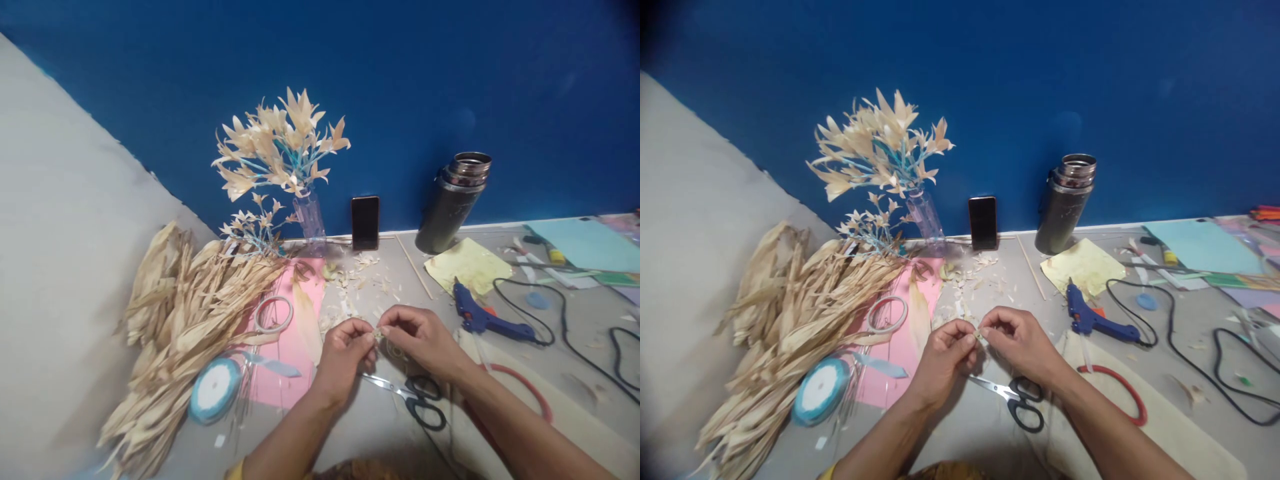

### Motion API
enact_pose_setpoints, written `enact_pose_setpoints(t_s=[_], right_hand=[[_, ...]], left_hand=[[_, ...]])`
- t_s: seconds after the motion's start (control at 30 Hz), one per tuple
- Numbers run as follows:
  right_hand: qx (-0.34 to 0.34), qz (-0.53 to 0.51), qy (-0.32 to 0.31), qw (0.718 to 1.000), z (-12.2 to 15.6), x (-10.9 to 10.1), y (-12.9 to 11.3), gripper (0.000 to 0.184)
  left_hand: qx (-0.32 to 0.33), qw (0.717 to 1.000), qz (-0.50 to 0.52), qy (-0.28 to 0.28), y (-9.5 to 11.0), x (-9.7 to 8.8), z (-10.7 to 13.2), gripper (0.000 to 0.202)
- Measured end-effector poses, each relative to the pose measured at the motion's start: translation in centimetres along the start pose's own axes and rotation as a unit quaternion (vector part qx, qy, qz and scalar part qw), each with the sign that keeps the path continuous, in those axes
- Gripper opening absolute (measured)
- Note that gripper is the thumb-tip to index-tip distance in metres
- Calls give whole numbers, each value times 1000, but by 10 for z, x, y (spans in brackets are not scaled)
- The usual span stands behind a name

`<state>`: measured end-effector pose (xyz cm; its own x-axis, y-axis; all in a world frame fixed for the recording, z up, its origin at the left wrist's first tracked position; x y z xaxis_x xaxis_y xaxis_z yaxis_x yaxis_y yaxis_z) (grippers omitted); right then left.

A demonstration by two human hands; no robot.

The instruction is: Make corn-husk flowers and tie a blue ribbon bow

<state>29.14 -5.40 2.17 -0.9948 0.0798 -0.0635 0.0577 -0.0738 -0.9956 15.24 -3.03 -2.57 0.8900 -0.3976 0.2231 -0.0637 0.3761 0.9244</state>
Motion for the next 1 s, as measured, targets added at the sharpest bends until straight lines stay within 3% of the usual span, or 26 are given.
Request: enact_pose_setpoints(t_s=[0.23, 0.4, 0.5, 0.73, 0.83, 1.0], right_hand=[[-22, 79, -39, 996, 1, 3, 0, 12], [-119, 111, -10, 987, 4, -3, -19, 14], [-171, 132, -34, 976, 6, 0, -25, 15], [-148, 177, -55, 971, 4, 5, -18, 15], [-102, 139, -11, 985, 2, -1, -12, 15], [-44, 40, 142, 988, -3, -37, 5, 21]], left_hand=[[-15, 999, 41, -2, 2, 1, 1, 33], [-12, 1000, 23, 1, 2, -1, 2, 30], [-11, 1000, 2, -4, 2, -1, 2, 29], [-47, 992, 110, -45, -6, 5, 1, 36], [-72, 974, 206, -59, -9, 7, -1, 39], [-51, 965, 257, -25, -3, -6, -7, 40]])
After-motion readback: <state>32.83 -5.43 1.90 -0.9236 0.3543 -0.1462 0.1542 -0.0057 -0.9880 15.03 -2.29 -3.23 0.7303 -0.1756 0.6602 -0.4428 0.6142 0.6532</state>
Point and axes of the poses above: each hand's wrist, its own z-axis away from the middle knuckle, its own x-axis out of the palm, y = z × x, the point moved 8 cm from there along -z, towards the middle knuckle, and after that the axes turned 9 degrees about -z, right-handed, at the moved point
